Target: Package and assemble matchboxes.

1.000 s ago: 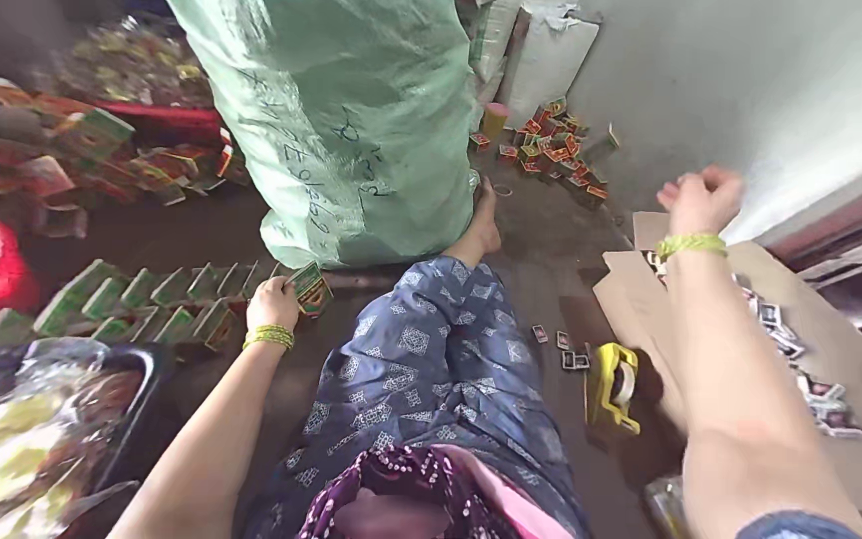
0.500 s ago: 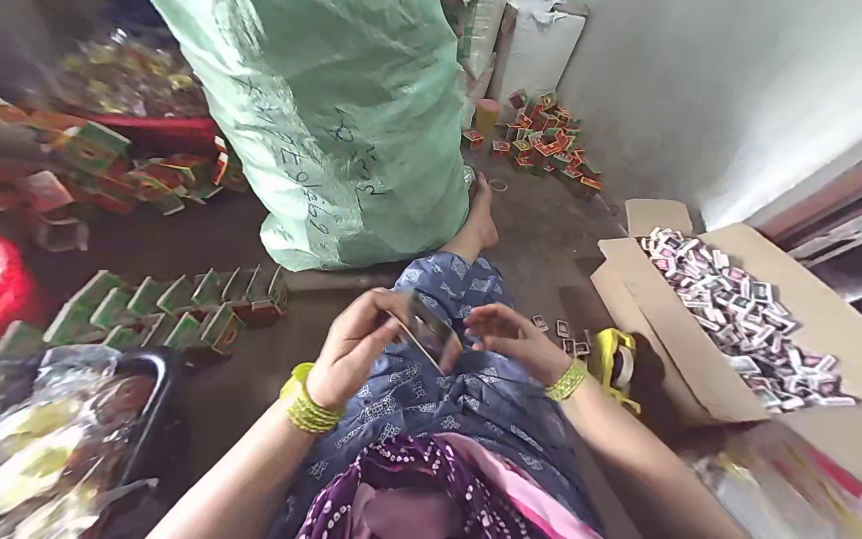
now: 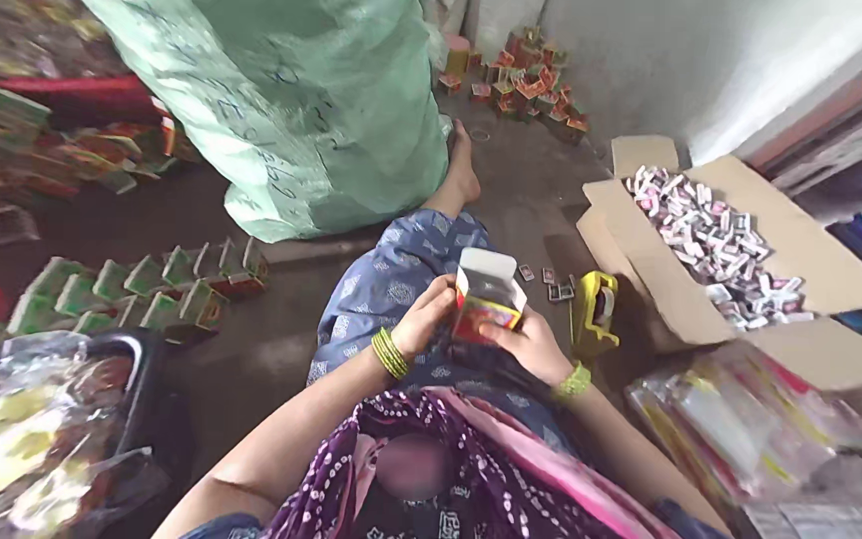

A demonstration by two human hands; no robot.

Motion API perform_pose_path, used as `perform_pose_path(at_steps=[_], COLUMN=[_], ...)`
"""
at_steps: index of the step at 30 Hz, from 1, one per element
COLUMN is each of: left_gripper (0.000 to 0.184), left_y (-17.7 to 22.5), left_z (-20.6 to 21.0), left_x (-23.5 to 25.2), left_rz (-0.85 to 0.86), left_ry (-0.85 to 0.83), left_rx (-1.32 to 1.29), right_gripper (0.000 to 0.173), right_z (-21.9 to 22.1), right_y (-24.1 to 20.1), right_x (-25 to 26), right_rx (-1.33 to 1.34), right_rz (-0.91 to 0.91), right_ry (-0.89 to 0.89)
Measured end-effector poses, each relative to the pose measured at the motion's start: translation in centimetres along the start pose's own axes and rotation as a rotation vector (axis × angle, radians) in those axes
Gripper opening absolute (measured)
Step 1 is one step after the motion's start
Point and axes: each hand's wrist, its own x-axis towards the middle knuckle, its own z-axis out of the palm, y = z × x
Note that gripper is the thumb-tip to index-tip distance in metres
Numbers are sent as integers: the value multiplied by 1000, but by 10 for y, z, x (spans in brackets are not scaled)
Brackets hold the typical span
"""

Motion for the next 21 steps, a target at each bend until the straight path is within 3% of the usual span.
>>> perform_pose_path(at_steps=[4,6,11,14,17,21], left_gripper=[93,89,76,74,75,96], left_y=[-24,-30,-34,-36,-38,-35], left_z=[4,1,-3,-4,-6,-5], left_x=[3,2,0,3,2,0], left_rz=[-52,-85,0,28,21,-79], left_ry=[27,17,35,20,-34,-81], left_rx=[283,320,389,411,455,557], right_gripper=[42,41,53,40,46,41], right_z=[-3,-15,-81,-116,-129,-126], right_y=[22,26,80,121,161,174], right_x=[-7,-6,29,58,70,75], right_rx=[-145,-205,-569,-926,-1068,-1035], right_rz=[-33,-18,356,578,634,659], right_ry=[-73,-50,215,168,150,170])
